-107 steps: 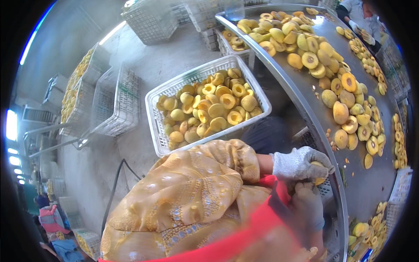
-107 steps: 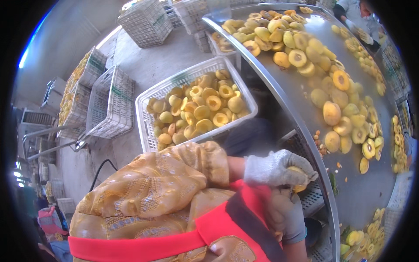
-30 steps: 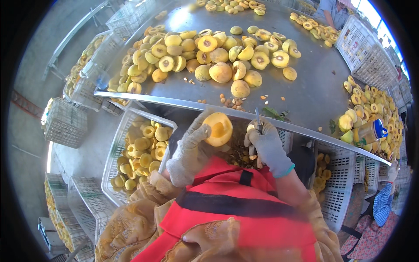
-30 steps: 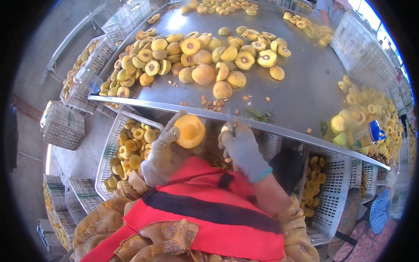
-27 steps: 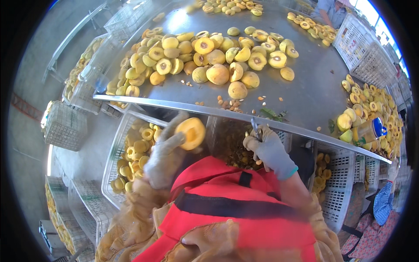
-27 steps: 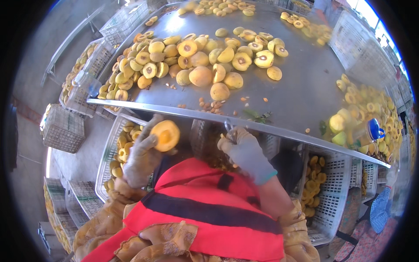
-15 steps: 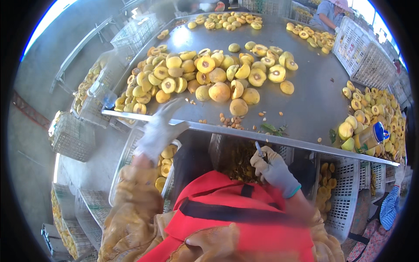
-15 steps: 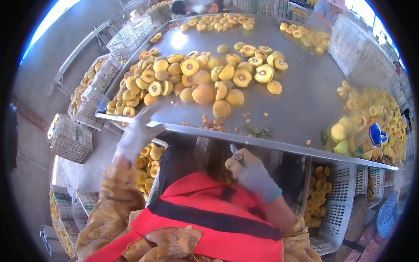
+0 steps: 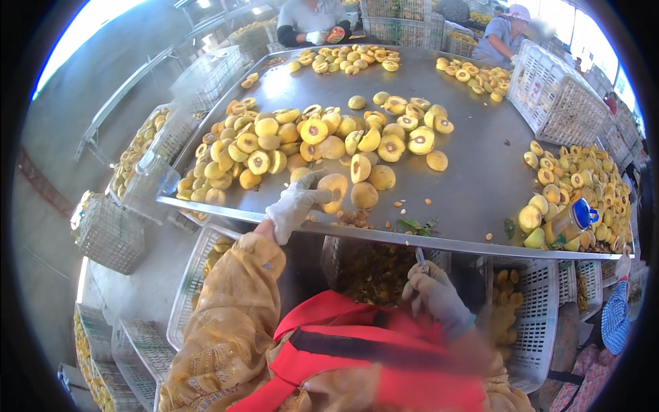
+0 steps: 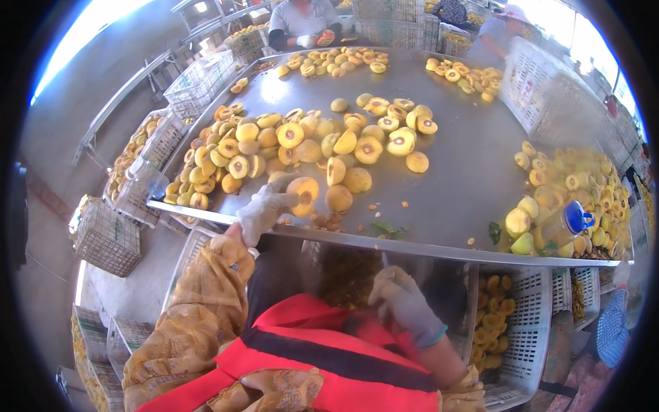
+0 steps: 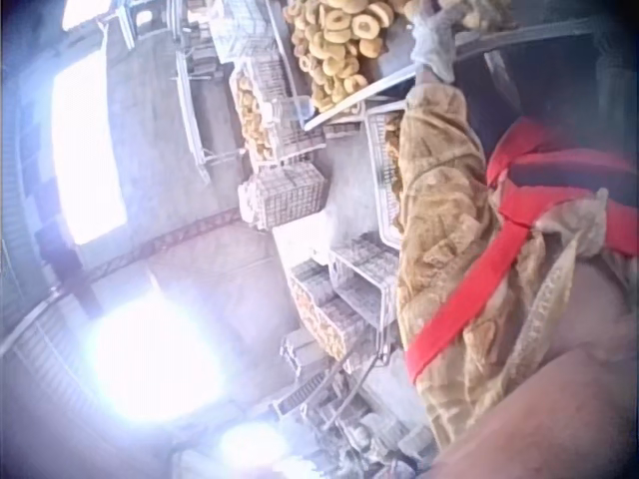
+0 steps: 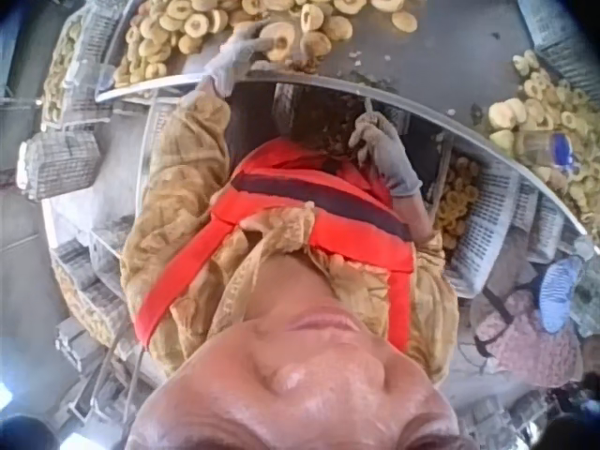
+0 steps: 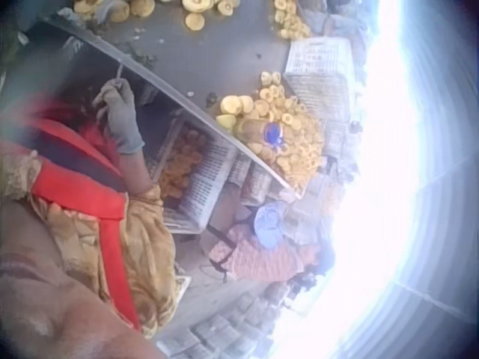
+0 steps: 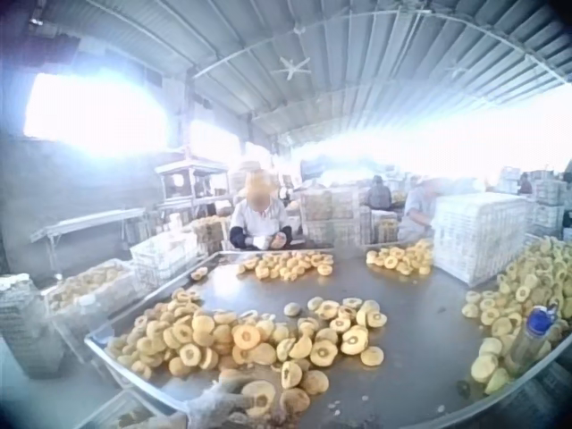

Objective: The person uses a small metal tool to remove the pits from yellow mangoes on a metal table. They place the pitted mangoes into a white plastic basket and discard the pits into a container below.

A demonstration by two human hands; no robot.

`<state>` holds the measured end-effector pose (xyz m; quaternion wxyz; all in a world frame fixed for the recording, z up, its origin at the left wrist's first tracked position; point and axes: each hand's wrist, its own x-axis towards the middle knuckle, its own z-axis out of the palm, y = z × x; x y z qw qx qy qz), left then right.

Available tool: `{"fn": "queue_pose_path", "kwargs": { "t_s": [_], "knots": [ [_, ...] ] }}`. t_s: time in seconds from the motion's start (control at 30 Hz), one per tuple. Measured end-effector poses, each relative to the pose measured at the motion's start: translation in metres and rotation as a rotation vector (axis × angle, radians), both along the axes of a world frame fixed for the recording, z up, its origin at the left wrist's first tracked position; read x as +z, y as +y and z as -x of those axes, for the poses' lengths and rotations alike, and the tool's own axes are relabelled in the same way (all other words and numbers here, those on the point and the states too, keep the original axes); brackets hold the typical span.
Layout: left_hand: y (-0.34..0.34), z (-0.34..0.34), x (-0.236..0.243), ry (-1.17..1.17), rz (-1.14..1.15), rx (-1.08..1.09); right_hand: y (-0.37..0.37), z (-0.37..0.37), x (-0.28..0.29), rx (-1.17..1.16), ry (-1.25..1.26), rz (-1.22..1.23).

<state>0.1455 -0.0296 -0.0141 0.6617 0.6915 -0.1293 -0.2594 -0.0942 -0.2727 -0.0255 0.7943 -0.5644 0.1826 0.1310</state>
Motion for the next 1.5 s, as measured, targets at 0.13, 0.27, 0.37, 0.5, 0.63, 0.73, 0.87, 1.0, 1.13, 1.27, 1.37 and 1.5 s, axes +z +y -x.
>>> {"fn": "queue_pose_path", "kwargs": {
  "t_s": [0.13, 0.27, 0.37, 0.5, 0.63, 0.73, 0.87, 1.0, 1.13, 1.27, 1.37, 1.5],
  "knots": [
    [0.011, 0.067, 0.005, 0.362, 0.674, -0.111, 0.024, -0.037, 0.029, 0.161, -0.283, 0.14],
    [-0.008, 0.106, -0.007, 0.468, 0.801, 0.168, 0.054, -0.058, 0.036, 0.263, -0.615, 0.638],
    [-0.013, 0.119, -0.003, 0.56, 0.952, 0.154, 0.06, -0.058, 0.035, 0.254, -0.74, 0.832],
    [-0.01, 0.129, 0.011, 0.337, 0.728, 0.049, 0.061, -0.052, 0.031, 0.246, -0.74, 0.831],
    [-0.016, 0.14, 0.023, 0.22, 0.61, 0.109, 0.064, -0.049, 0.029, 0.23, -0.786, 0.838],
    [-0.014, 0.14, 0.023, 0.199, 0.556, 0.096, 0.066, -0.046, 0.032, 0.249, -0.735, 0.889],
    [-0.013, 0.138, 0.014, 0.214, 0.56, 0.085, 0.073, -0.044, 0.028, 0.202, -0.786, 0.927],
    [-0.014, 0.134, 0.004, -0.491, 0.062, 0.141, 0.078, -0.04, 0.03, 0.29, -0.598, 0.913],
    [-0.001, 0.118, 0.014, -0.424, -0.174, -0.109, 0.073, -0.034, 0.005, 0.363, -0.788, 1.285],
    [0.001, 0.114, 0.014, -0.149, -0.024, -0.209, 0.072, -0.033, -0.014, 0.334, -0.863, 1.257],
    [-0.012, 0.137, 0.018, -0.213, 0.064, -0.108, 0.075, -0.035, -0.022, 0.239, -0.738, 0.85],
    [-0.016, 0.136, 0.013, -0.029, 0.15, 0.021, 0.081, -0.033, 0.048, 0.406, 0.074, 0.112]
  ]
}}
